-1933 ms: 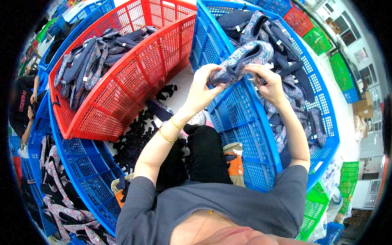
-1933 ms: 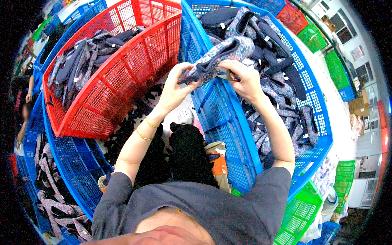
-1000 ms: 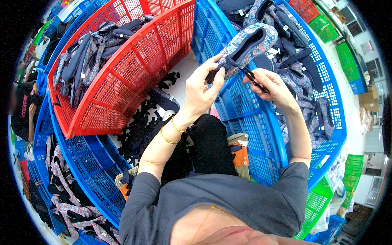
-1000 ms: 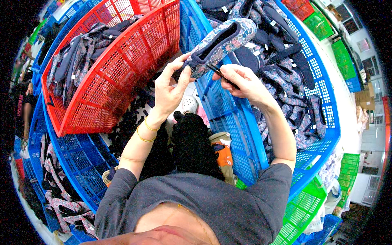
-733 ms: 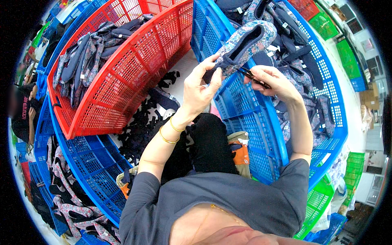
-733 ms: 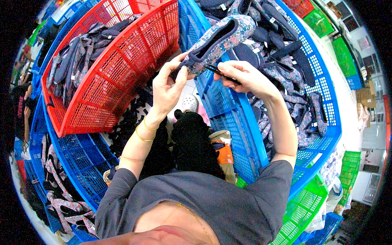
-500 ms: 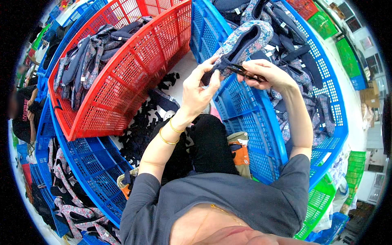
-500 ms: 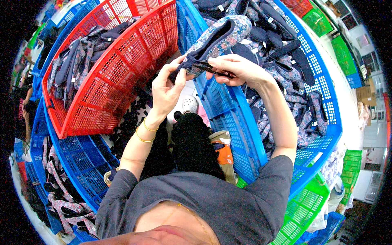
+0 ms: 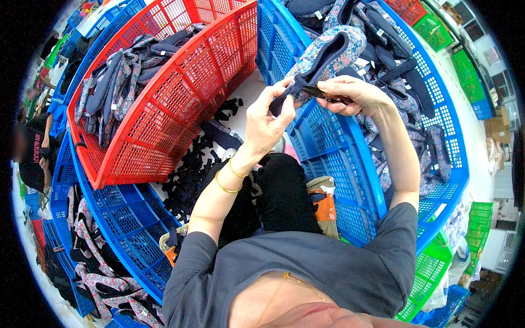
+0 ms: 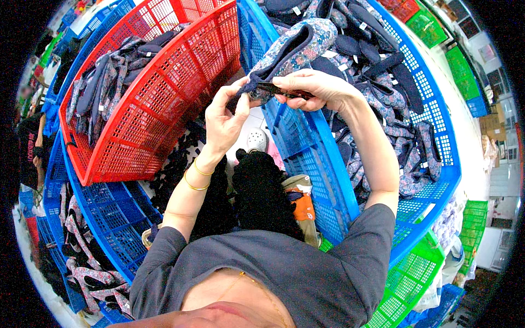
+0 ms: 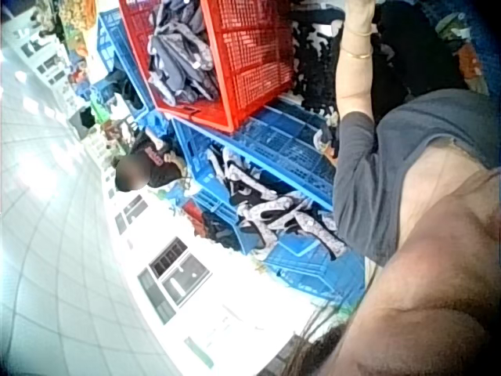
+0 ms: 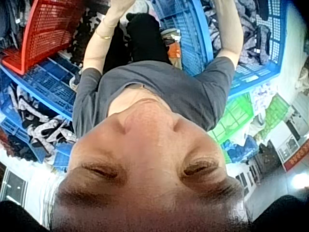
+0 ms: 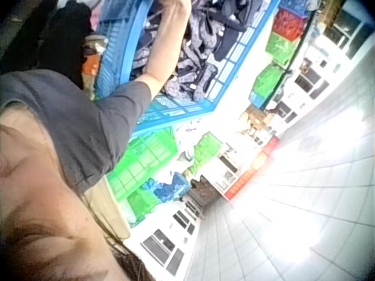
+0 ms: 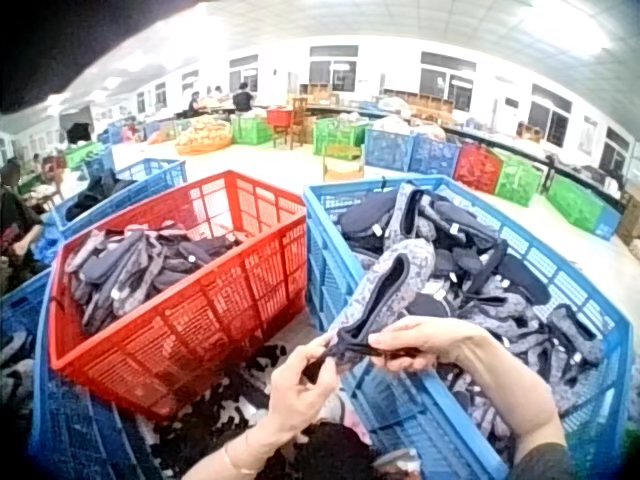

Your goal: The person sits on the floor surrounded by large plastic crates filled with shoes. They repeatedly pick up individual shoes, turn them over to inspect the soles and uppers, and place them back into the crates.

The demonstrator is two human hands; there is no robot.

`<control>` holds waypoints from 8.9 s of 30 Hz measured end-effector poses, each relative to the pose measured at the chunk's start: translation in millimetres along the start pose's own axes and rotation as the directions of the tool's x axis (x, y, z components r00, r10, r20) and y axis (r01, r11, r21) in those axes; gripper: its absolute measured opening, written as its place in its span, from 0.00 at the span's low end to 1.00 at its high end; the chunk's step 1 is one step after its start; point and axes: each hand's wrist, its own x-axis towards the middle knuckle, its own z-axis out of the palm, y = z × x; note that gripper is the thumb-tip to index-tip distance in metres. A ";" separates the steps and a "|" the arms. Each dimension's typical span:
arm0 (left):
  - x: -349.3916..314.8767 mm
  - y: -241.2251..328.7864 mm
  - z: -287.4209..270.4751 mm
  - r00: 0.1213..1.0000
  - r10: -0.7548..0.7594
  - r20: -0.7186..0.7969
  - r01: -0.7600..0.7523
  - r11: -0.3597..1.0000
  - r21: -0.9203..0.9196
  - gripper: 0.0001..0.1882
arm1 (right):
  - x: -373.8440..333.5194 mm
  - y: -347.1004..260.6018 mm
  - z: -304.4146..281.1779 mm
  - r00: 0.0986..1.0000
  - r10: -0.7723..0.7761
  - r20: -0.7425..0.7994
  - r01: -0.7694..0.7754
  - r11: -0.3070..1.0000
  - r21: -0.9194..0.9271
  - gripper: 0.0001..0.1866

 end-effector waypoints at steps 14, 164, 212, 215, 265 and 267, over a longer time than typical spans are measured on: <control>-1.1 -2.3 -0.7 1.000 0.008 -0.008 -0.008 1.000 0.022 0.06 | 0.0 -0.4 -3.8 0.999 -0.003 0.034 0.004 1.000 -0.021 0.21; -42.5 -42.3 -20.1 0.890 -0.422 0.173 0.455 0.849 -0.268 0.12 | 95.1 191.7 -217.6 0.438 -0.185 -0.880 -0.286 0.899 -0.331 0.31; -19.8 2.7 -28.5 0.976 -0.219 -0.005 0.211 0.947 -0.241 0.07 | -38.7 1.4 34.1 0.558 -0.572 -0.602 0.385 0.820 -0.423 0.22; -22.1 1.9 -22.3 0.965 -0.261 0.015 0.250 0.903 -0.350 0.06 | -49.6 15.6 89.2 0.874 -0.278 -0.398 0.227 0.959 -0.172 0.21; -34.0 -3.0 -3.1 0.975 -0.224 0.002 0.209 0.909 -0.361 0.07 | -8.2 46.4 90.2 0.971 -0.051 -0.232 0.100 0.974 0.203 0.19; -32.9 -5.5 -3.3 0.975 -0.224 -0.004 0.205 0.900 -0.385 0.07 | -11.3 46.6 94.4 0.986 -0.001 -0.166 0.001 1.000 -0.003 0.19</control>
